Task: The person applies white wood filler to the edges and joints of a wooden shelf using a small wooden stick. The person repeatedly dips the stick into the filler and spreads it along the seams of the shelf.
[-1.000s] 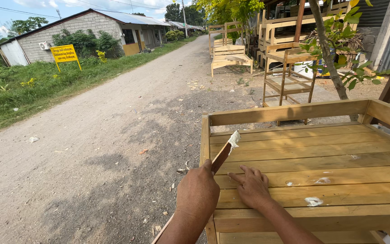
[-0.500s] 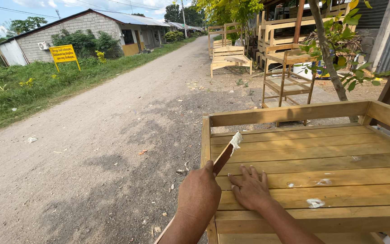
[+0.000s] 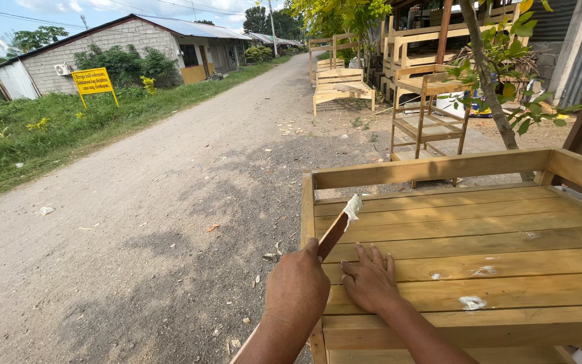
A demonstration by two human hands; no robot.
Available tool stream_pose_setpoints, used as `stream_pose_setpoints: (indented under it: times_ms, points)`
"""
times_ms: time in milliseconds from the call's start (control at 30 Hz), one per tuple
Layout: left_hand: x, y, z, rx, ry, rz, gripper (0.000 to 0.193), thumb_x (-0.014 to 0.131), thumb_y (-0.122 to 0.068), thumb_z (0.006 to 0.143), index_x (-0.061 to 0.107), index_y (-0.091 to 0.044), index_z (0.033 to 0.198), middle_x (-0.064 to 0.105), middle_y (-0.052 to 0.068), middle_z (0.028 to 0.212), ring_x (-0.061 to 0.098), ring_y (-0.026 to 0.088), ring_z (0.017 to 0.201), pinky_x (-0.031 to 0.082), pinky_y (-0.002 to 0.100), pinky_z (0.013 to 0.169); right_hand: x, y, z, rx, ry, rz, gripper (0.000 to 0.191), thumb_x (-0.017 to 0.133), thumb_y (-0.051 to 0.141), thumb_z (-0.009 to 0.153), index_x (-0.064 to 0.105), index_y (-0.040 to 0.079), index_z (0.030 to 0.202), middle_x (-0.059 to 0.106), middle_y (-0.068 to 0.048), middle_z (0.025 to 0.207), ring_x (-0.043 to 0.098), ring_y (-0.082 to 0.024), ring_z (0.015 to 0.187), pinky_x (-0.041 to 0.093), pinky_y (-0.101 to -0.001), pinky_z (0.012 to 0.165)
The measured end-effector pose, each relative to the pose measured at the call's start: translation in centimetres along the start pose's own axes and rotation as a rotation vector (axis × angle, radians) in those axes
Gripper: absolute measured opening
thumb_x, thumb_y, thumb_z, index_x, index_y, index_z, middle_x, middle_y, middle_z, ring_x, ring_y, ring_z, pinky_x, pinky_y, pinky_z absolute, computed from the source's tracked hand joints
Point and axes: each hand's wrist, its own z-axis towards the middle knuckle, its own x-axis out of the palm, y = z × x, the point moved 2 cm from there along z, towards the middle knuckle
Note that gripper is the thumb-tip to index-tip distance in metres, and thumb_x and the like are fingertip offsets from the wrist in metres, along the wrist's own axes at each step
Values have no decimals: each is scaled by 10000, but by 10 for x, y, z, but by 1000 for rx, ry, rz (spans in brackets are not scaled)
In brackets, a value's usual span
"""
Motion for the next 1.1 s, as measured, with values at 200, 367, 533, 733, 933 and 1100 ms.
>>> stream_pose_setpoints:
  times_ms: [200,367,533,733,933,1100]
  points:
    - [-4,2,1,19,-4,19,226,475,-165,1065,600,-57,1219,709,156,919,749,276,879,625,444,763,7,9,11,-6,60,63,517,423,440,993,490,396,1504,113,-71,1718,11,-334,1602,-15,-560,1266]
    - [-9,5,-2,3,-10,-12,228,475,-168,1059,597,-76,1230,723,155,918,756,288,881,621,455,777,18,-8,24,-23,-79,253,535,461,372,955,514,418,1485,184,-58,1690,123,-341,1563,81,-519,1263]
    - [-10,5,-4,-5,-10,-15,250,464,-156,1060,585,-79,1264,724,162,912,753,291,882,620,465,778,15,-22,22,-113,-257,213,436,542,154,932,704,318,1302,298,-98,1663,348,-337,1492,327,-407,1230]
    - [-6,4,-2,43,-26,-10,248,484,-163,1051,599,-68,1250,722,160,917,749,301,889,616,471,789,-1,-12,9,-187,-82,37,525,524,44,913,662,334,1329,184,-99,1681,347,-295,1471,353,-443,1182]
    - [1,3,2,57,-7,22,250,481,-175,1061,585,-71,1263,714,158,892,747,286,867,622,449,768,-2,-3,10,-231,-83,-105,523,552,52,923,589,270,1397,171,-197,1665,443,-331,1393,485,-476,1058]
    - [3,5,4,29,5,-7,275,482,-157,1059,557,-72,1309,717,160,877,758,274,844,639,423,732,6,-8,12,-215,-140,-129,407,574,45,918,635,152,1305,248,-249,1641,558,-324,1287,541,-429,1012]
